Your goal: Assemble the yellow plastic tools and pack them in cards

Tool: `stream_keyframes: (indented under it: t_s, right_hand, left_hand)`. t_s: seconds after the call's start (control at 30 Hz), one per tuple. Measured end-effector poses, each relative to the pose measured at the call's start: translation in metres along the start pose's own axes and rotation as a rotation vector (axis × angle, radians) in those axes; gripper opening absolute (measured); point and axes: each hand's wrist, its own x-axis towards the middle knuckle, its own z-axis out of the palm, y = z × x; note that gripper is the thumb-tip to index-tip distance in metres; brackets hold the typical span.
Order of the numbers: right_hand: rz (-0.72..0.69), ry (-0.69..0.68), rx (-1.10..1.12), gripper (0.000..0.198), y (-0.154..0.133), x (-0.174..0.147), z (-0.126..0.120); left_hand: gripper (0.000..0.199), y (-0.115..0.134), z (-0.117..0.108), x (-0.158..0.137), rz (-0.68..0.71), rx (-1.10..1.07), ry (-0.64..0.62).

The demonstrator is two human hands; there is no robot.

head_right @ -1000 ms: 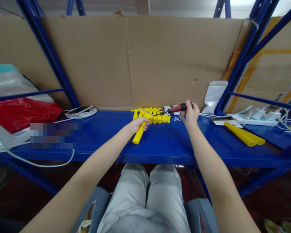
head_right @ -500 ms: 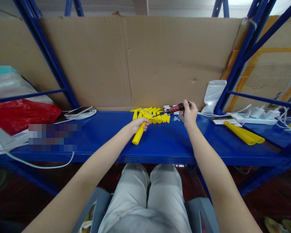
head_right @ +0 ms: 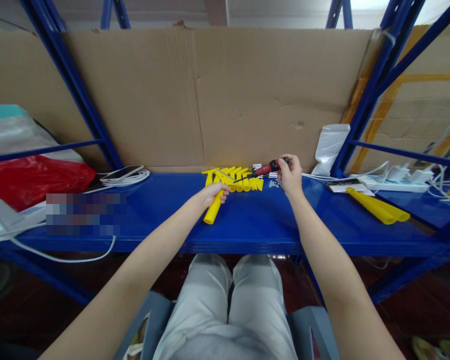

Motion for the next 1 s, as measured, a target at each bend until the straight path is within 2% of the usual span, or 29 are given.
stream_keyframes:
  t_s: [0.23,0.5,0.63,0.8,1.0]
  right_hand:
    - [0.025,0.018,0.109,0.052,-0.0016,0.0017,0.0]
    - [0.184,-0.15,0.313,0.046,-0.0084,0.002,-0.0042]
    - [0.196,-0.093,0.387,0.045,-0.0091,0.0022,-0.0035]
    - [0.305,-0.011,0.437,0.05,-0.008,0.0016,-0.0025]
    - [0.344,-0.053,0.434,0.038,-0.0091,0.0008,-0.0037]
  left_hand:
    - [0.019,-0.0005,0.0004,-0.001,0.019,0.044,0.001]
    - [0.022,0.0003,-0.0004,0.0,0.006,0.037,0.023]
    - [0.019,-0.0008,-0.0004,0.0007,0.016,0.053,0.033]
    - [0.016,-0.0007,-0.0013,0.0006,0.031,0.059,0.038]
    - [0.018,0.0,-0.0021,0.0002,0.057,0.039,0.065]
